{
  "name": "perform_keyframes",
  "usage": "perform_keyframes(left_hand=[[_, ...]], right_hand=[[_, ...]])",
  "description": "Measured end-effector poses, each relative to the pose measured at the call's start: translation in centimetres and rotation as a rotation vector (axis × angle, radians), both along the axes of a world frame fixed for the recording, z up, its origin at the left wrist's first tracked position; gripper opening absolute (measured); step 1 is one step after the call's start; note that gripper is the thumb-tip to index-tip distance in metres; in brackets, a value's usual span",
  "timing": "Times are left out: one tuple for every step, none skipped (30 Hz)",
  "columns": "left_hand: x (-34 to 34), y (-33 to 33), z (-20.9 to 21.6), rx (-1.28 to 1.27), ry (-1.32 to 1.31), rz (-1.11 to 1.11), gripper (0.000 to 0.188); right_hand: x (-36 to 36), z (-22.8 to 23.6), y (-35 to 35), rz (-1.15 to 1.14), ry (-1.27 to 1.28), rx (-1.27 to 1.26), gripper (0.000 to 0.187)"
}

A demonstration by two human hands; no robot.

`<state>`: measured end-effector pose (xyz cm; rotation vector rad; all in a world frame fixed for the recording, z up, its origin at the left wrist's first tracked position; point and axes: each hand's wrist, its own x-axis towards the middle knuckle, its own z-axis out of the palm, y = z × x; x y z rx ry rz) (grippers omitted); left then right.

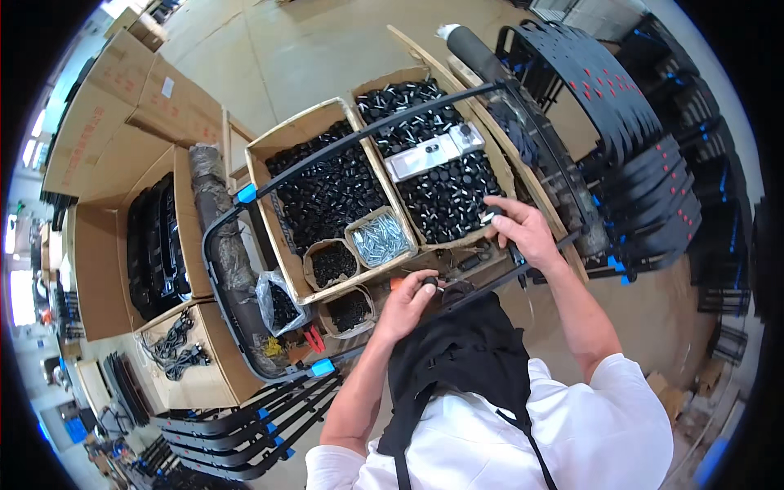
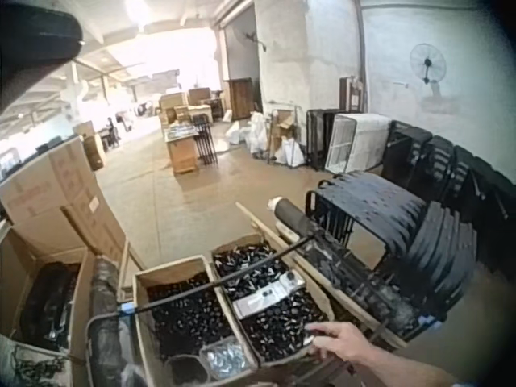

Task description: Assembling metal frames for fitness equipment using an electric drill and small parts.

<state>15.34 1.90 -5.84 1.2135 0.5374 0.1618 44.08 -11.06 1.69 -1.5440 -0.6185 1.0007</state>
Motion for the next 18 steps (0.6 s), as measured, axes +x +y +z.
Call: perform_keyframes(left_hand=[[-0.4, -1.0, -0.6, 0.029, 0.031, -0.028, 0.032], [-0.8, -1.7, -1.1, 0.062, 0.059, -0.055, 0.032], [-1.3, -2.3, -1.4, 0.062, 0.056, -0.070, 0.032], [-1.5, -2.9, -1.2, 0.120, 0.075, -0.109, 0.032], [-1.7, -3.4, -1.0, 0.180, 0.091, -0.145, 0.032], [-1.7, -3.8, -0.9, 0.182, 0.085, -0.158, 0.032], [-1.9, -3.9, -0.9, 0.236, 0.114, -0.170, 0.033], [-2.0, -4.0, -0.8, 0.291, 0.144, -0.178, 0.034], [-2.1, -4.2, -0.7, 0.299, 0.140, -0.182, 0.034], [-2.1, -4.4, -0.4, 0.352, 0.135, -0.191, 0.034], [-2.2, -4.6, -0.1, 0.406, 0.131, -0.195, 0.034], [-2.3, -4.9, 0.2, 0.413, 0.128, -0.193, 0.034], [-2.2, -4.9, 0.8, 0.500, 0.131, -0.190, 0.033], [-2.2, -4.9, 1.2, 0.587, 0.136, -0.182, 0.033], [-2.4, -5.0, 1.4, 0.604, 0.174, -0.236, 0.033], [-2.4, -4.9, 1.2, 0.609, 0.135, -0.247, 0.033], [-2.1, -5.3, 1.4, 0.620, 0.102, -0.231, 0.034], [-1.8, -5.7, 1.6, 0.631, 0.071, -0.213, 0.035]], right_hand=[[-1.6, 0.1, -1.1, -0.029, 0.014, -0.022, 0.042], [-3.1, 0.3, -2.1, -0.057, 0.026, -0.041, 0.042], [-4.2, -0.2, -3.1, -0.087, 0.037, -0.070, 0.037], [-5.0, -1.0, -4.6, -0.120, 0.086, -0.075, 0.033], [-5.9, -1.5, -6.0, -0.143, 0.110, -0.074, 0.033], [-6.5, -1.7, -7.1, -0.164, 0.132, -0.071, 0.032], [-6.9, -1.6, -7.9, -0.162, 0.162, -0.088, 0.033], [-7.3, -1.5, -8.4, -0.170, 0.160, -0.081, 0.033], [-7.6, -1.3, -8.7, -0.190, 0.178, -0.065, 0.033], [-7.7, -1.1, -9.0, -0.214, 0.195, -0.050, 0.032], [-7.5, -1.1, -9.1, -0.217, 0.192, -0.043, 0.032], [-7.0, -1.1, -9.0, -0.208, 0.216, -0.040, 0.032], [-6.4, -1.0, -8.7, -0.195, 0.235, -0.034, 0.031], [-6.0, -1.1, -8.2, -0.185, 0.228, -0.025, 0.031], [-5.6, -1.3, -7.6, -0.152, 0.222, -0.043, 0.031], [-4.9, -1.5, -6.4, -0.108, 0.213, -0.057, 0.031], [-4.1, -1.3, -5.8, -0.040, 0.130, -0.053, 0.033], [-3.1, -1.2, -5.0, 0.030, 0.047, -0.050, 0.034]])
